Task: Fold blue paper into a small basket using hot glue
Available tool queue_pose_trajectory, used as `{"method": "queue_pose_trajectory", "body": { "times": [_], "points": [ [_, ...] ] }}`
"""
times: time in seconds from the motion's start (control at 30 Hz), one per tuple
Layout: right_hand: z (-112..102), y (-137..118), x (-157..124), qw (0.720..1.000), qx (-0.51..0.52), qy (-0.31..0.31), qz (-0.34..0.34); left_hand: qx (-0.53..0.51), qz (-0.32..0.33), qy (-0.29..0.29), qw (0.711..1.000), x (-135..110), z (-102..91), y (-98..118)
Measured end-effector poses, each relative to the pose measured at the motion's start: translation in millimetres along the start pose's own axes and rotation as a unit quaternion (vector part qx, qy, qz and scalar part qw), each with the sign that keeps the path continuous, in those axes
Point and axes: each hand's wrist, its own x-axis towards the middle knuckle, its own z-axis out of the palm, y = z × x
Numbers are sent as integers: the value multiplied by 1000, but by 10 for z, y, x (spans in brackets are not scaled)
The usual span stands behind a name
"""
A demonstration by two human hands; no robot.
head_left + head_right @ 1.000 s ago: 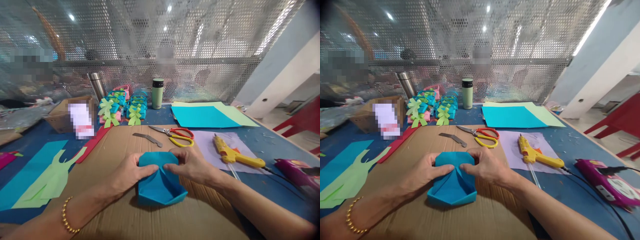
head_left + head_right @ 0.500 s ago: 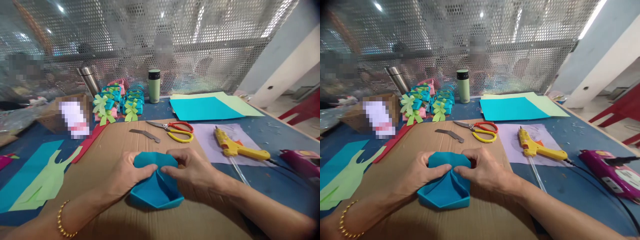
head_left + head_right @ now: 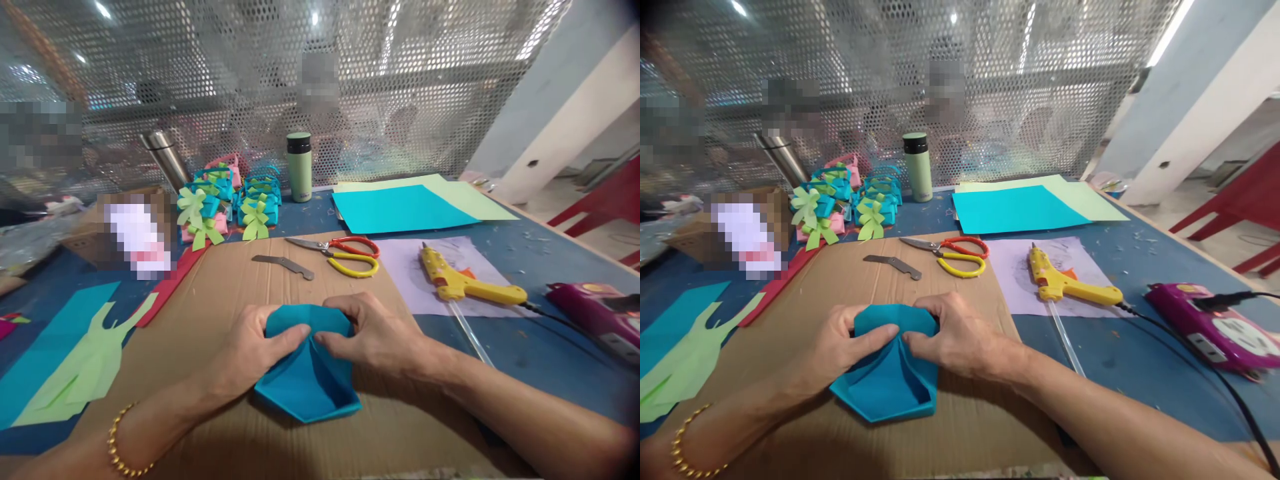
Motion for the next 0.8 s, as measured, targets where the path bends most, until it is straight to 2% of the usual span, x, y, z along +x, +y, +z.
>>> {"method": "queue_pose_trajectory", "body": {
  "times": [0.23, 0.43, 0.6, 0.8],
  "points": [
    [-11, 23, -11, 1000, -3, -4, -9, -26, -16, -7, 1000, -19, -13, 15],
    [-34, 3, -19, 1000, -8, 3, -17, -43, -32, 11, 998, -46, 6, 45],
    [-29, -90, -49, 999, -21, -13, 33, -14, -28, 43, 999, -47, 31, 69],
    [19, -173, -94, 994, -79, -9, 74, 71, 20, 87, 993, -50, 42, 86]
  ]
}}
